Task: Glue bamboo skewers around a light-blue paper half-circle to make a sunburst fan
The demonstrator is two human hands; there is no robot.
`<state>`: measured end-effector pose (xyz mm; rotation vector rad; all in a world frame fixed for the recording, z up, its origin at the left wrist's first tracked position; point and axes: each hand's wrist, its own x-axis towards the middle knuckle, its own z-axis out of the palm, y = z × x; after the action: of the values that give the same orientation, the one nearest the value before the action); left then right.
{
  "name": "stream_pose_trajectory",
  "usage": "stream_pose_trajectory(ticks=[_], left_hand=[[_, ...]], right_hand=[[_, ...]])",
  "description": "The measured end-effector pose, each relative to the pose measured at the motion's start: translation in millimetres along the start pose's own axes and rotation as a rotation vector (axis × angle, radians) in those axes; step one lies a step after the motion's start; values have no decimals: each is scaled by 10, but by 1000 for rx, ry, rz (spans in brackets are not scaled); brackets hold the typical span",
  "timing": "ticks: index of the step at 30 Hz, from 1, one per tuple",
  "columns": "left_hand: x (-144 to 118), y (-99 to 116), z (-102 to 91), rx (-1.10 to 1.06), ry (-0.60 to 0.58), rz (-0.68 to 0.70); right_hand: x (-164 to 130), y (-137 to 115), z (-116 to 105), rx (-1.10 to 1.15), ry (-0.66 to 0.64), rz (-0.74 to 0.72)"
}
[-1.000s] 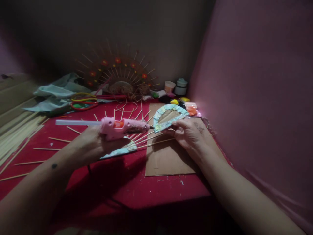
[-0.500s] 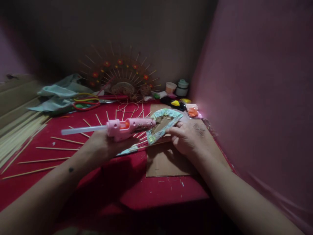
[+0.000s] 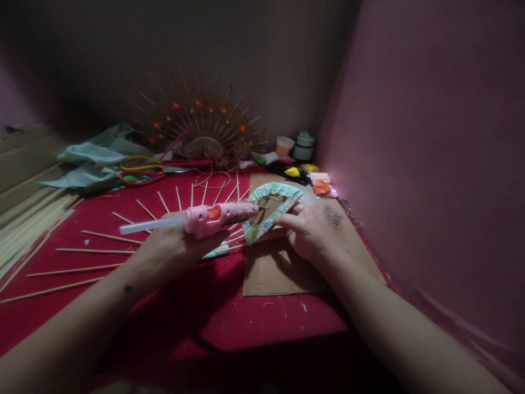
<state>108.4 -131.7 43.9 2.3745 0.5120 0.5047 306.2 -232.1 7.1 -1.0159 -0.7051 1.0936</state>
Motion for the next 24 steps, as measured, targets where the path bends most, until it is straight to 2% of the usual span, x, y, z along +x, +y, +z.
stream_pose_trajectory(ticks=[5, 9, 12, 14, 17, 18, 21, 22, 24], left_hand=[[-2, 4, -3, 0, -28, 4], [9, 4, -12, -14, -57, -1], [3, -12, -33, -13, -35, 1], [-17, -39, -48, 1, 15, -67], [-37, -87, -47, 5, 85, -230], [-30, -92, -35, 3, 88, -220], [55, -28, 64, 88, 46, 19], [108, 25, 125, 181, 10, 54], [251, 169, 302, 434, -120, 39]], right_hand=[[1, 0, 13, -6, -12, -4], [-5, -29, 11, -4, 29, -58], [20, -65, -51, 38, 42, -95], [39, -133, -119, 46, 61, -151], [0, -348, -205, 87, 131, -327], [-47, -447, -215, 106, 152, -387], [-295, -774, -168, 107, 171, -503], [-405, -875, -128, 80, 176, -537], [-632, -1034, -30, 17, 184, -614]])
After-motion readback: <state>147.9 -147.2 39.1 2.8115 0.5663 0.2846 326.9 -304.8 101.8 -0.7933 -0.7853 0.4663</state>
